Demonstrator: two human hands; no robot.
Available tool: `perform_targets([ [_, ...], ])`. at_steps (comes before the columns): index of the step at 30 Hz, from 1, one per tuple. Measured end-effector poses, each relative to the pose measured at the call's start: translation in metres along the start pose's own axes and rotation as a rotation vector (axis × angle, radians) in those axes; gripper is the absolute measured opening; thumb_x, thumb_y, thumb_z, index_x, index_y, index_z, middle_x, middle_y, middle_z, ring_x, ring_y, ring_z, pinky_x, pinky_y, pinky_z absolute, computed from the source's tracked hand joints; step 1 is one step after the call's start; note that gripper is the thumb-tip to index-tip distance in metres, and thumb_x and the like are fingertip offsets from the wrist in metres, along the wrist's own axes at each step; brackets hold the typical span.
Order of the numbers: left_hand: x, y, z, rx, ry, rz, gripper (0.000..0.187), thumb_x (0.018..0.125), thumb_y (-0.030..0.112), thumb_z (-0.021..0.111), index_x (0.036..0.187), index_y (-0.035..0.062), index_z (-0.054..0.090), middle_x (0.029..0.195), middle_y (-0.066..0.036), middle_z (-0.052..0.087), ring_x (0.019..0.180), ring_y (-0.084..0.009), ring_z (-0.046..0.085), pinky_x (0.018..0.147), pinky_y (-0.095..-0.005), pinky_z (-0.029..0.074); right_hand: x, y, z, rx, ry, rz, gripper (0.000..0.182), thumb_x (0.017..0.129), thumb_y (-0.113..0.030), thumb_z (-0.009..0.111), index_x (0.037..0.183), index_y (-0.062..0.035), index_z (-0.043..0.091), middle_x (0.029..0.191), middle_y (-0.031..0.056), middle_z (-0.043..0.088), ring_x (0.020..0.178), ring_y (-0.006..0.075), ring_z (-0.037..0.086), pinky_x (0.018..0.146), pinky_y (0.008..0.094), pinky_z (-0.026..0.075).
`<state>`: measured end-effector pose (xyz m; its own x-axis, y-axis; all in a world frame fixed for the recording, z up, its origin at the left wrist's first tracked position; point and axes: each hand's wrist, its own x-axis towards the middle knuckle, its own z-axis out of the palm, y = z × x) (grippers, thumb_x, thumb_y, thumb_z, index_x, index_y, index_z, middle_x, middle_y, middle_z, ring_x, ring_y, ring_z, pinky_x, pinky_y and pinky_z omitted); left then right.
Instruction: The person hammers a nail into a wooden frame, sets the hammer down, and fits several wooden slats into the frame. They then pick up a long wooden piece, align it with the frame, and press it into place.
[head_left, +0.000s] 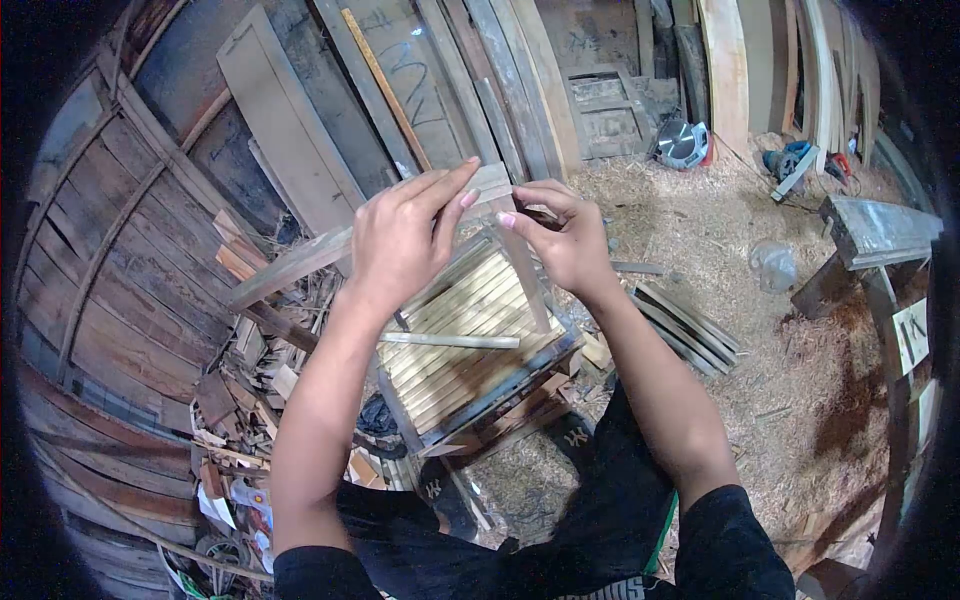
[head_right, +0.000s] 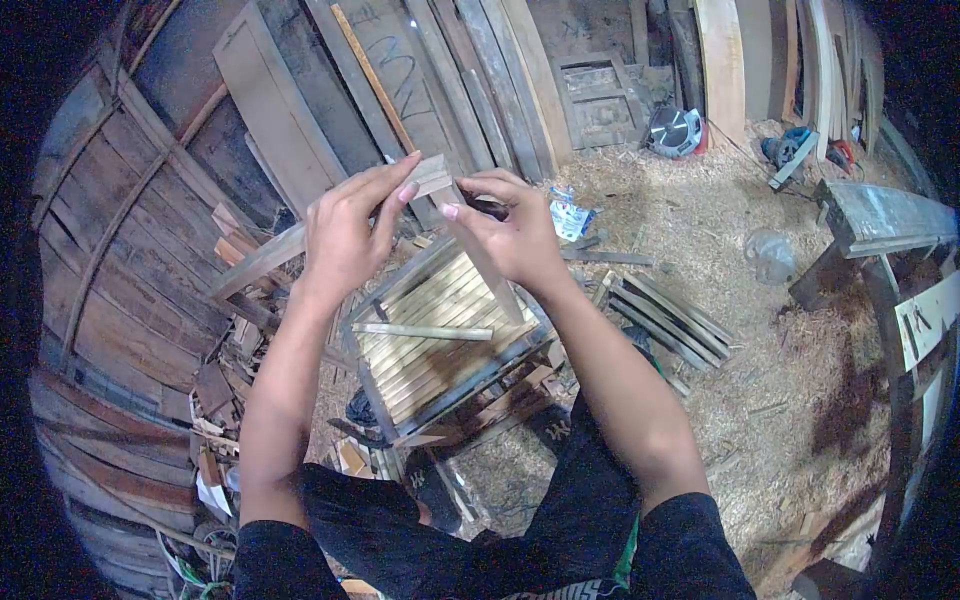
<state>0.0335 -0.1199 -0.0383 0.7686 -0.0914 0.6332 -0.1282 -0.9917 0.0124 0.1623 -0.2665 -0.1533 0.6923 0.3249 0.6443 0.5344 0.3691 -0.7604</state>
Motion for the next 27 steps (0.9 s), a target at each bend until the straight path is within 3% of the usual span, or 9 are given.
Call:
perform_targets([
  [5,0.0,-0.001,0.0,-0.135,0.019,-0.119,0.023,0.101,0.015,0.07,0.123,0.0079,0.076,0.114,-0.018,0.079,0.105,-0.0365,0.077,0.088,-0.0415,0.061,-0.001,0.005,0.002,-0.014,0.011,-0.011,0.041,0.087,-0.017,0.09,0.117,0.0076,0.077,0.116,0.0173,0.074,0.104,0.0219,0.074,0.091,0.0328,0.059],
  [7,0.003,0.0,-0.006,-0.091,-0.078,-0.149,0.017,0.1,0.013,0.073,0.114,0.004,0.076,0.111,-0.018,0.079,0.104,-0.0353,0.078,0.086,-0.0397,0.061,0.0,0.005,0.003,0.06,0.015,0.014,0.041,0.087,-0.017,0.09,0.117,0.0076,0.077,0.115,0.0171,0.074,0.104,0.0211,0.073,0.091,0.0325,0.059],
  [10,0.0,-0.009,0.002,-0.145,0.02,-0.048,0.018,0.099,0.012,0.075,0.113,0.0016,0.076,0.106,-0.019,0.08,0.101,-0.0336,0.079,0.083,-0.0393,0.061,0.0,0.005,0.001,0.015,0.004,0.007,0.041,0.087,-0.016,0.089,0.119,0.0072,0.076,0.116,0.0163,0.074,0.105,0.0207,0.073,0.092,0.0327,0.059],
  [16,-0.001,-0.011,0.002,-0.169,0.016,-0.052,0.019,0.098,0.013,0.075,0.111,-0.0002,0.075,0.106,-0.02,0.079,0.1,-0.0339,0.079,0.082,-0.0399,0.061,0.001,-0.009,-0.006,0.22,0.016,0.086,0.034,0.094,-0.008,0.081,0.124,0.0069,0.074,0.123,0.015,0.072,0.11,0.0194,0.072,0.096,0.0318,0.058],
  [20,-0.001,-0.012,0.002,-0.153,0.004,-0.07,0.02,0.098,0.014,0.076,0.111,-0.0004,0.075,0.105,-0.021,0.079,0.1,-0.0346,0.079,0.083,-0.04,0.061,0.004,-0.006,-0.012,0.306,0.036,0.015,0.029,0.098,-0.005,0.075,0.124,0.0081,0.074,0.122,0.0166,0.074,0.113,0.0196,0.072,0.1,0.0329,0.058],
  [22,0.0,-0.011,0.002,-0.156,-0.014,-0.095,0.021,0.098,0.015,0.076,0.111,-0.0006,0.075,0.104,-0.021,0.079,0.1,-0.0351,0.079,0.083,-0.0396,0.06,0.003,-0.021,-0.012,0.174,0.117,0.103,0.026,0.1,-0.003,0.072,0.123,0.009,0.074,0.116,0.0182,0.078,0.109,0.0209,0.075,0.1,0.0336,0.059],
  [27,-0.001,-0.013,0.002,-0.159,-0.004,-0.081,0.021,0.098,0.016,0.076,0.111,-0.0009,0.075,0.104,-0.02,0.079,0.101,-0.035,0.079,0.084,-0.0393,0.06,0.015,-0.034,-0.019,0.268,0.153,0.067,0.023,0.102,-0.001,0.069,0.122,0.0096,0.074,0.107,0.0181,0.08,0.099,0.0208,0.078,0.094,0.0312,0.061],
])
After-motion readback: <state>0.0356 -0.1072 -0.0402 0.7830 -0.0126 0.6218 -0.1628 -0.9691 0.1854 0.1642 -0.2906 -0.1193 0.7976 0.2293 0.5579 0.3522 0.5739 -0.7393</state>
